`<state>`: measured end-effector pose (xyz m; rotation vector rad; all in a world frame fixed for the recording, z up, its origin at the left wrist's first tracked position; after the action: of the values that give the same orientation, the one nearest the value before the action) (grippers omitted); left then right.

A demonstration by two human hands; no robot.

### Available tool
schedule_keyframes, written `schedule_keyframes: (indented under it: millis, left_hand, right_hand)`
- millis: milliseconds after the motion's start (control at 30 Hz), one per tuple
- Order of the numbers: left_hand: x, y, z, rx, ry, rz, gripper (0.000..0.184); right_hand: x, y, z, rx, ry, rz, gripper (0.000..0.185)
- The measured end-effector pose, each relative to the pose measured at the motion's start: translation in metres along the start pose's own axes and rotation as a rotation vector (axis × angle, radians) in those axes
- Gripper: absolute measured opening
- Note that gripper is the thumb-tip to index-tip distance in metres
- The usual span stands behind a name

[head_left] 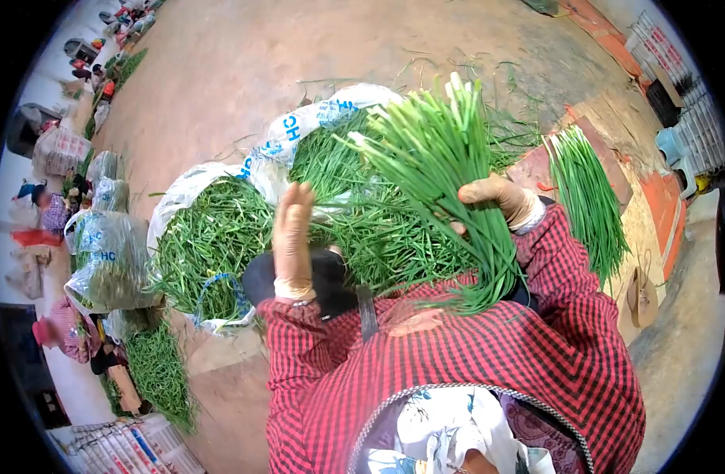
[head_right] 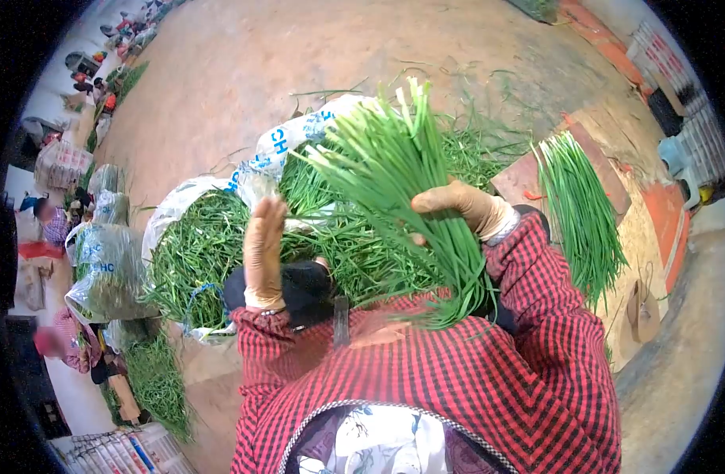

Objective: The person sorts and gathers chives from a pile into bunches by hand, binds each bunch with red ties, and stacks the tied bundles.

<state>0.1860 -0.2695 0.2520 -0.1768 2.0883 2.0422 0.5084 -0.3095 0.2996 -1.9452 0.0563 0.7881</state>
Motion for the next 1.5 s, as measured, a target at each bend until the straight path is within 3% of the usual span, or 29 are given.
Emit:
schedule_keyframes:
  millis: [67, 133, 200, 233, 400, 467, 667, 733, 800, 867, 933, 1033, 1067, 1133, 1200, 1233, 1367, 1500]
  left_hand:
    - [-0.025, -0.011, -0.005, 0.011, -0.282, -0.103, 0.066]
    - [-0.047, -0.02, -0.007, 0.174, -0.383, -0.365, 0.08]
    - [-0.055, -0.006, -0.011, 0.292, -0.374, -0.392, 0.081]
    - [-0.053, -0.006, -0.011, 0.31, -0.378, -0.401, 0.08]
    - [-0.061, -0.003, -0.006, 0.251, -0.485, -0.496, 0.077]
    - [-0.061, -0.009, -0.005, 0.285, -0.417, -0.532, 0.077]
    - [-0.083, -0.002, -0.009, 0.329, -0.503, -0.801, 0.089]
    - [-0.078, -0.016, -0.003, 0.394, -0.588, -0.756, 0.086]
    - [-0.079, -0.009, -0.005, 0.421, -0.503, -0.706, 0.077]
    - [-0.073, -0.01, -0.003, 0.442, -0.458, -0.524, 0.064]
    - [-0.077, -0.009, -0.005, 0.457, -0.451, -0.546, 0.056]
    - [-0.083, -0.013, 0.0, 0.467, -0.543, -0.494, 0.055]
    - [-0.087, -0.009, 0.002, 0.468, -0.548, -0.493, 0.055]
    - [-0.096, 0.005, 0.002, 0.483, -0.628, -0.451, 0.058]
    - [-0.097, 0.007, 0.005, 0.463, -0.637, -0.37, 0.065]
    - [-0.098, 0.01, 0.004, 0.424, -0.642, -0.385, 0.066]
    - [-0.093, -0.002, 0.007, 0.416, -0.682, -0.291, 0.071]
    - [-0.094, -0.014, 0.004, 0.43, -0.648, -0.364, 0.077]
  right_hand:
    - [-0.009, 0.014, 0.008, -0.072, -0.011, 0.05, 0.052]
    - [-0.011, 0.028, 0.014, -0.196, -0.085, 0.049, 0.061]
    - [-0.028, 0.037, 0.019, -0.205, -0.027, -0.01, 0.074]
    - [-0.024, 0.041, 0.022, -0.198, -0.136, -0.129, 0.082]
    - [-0.042, 0.052, 0.025, -0.151, -0.105, -0.419, 0.07]
    - [-0.042, 0.054, 0.028, -0.277, -0.122, -0.484, 0.067]
    - [-0.051, 0.059, 0.025, -0.289, -0.186, -0.362, 0.07]
    - [-0.047, 0.059, 0.026, -0.294, -0.176, -0.432, 0.069]
    - [-0.041, 0.054, 0.022, -0.299, -0.168, -0.498, 0.068]
    - [-0.031, 0.031, 0.017, -0.117, 0.057, -1.088, 0.07]
    - [-0.018, 0.011, 0.02, 0.28, 0.3, -1.108, 0.072]
    - [-0.032, -0.013, 0.04, 0.582, 0.303, -1.223, 0.061]
    - [-0.038, -0.019, 0.05, 0.583, 0.308, -1.224, 0.061]
    - [-0.051, -0.025, 0.067, 0.563, 0.02, -1.146, 0.057]
    - [-0.066, -0.026, 0.068, 0.436, -0.075, -1.022, 0.054]
    - [-0.064, -0.02, 0.071, 0.545, -0.051, -0.958, 0.043]
    - [-0.057, -0.012, 0.071, 0.475, 0.045, -0.926, 0.026]
    - [-0.047, -0.001, 0.067, 0.494, 0.087, -0.916, 0.025]
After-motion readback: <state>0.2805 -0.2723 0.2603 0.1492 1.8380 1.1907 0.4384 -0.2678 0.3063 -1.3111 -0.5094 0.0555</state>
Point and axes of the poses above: each hand's wrist, its own z-axis towards the middle knuckle, its own x-axis out of the back of the hand, y = z × x, the point moved 1 cm from there along z, towards the middle knuckle, and after that the axes turned 2 degrees about y, right-handed, at the moved point
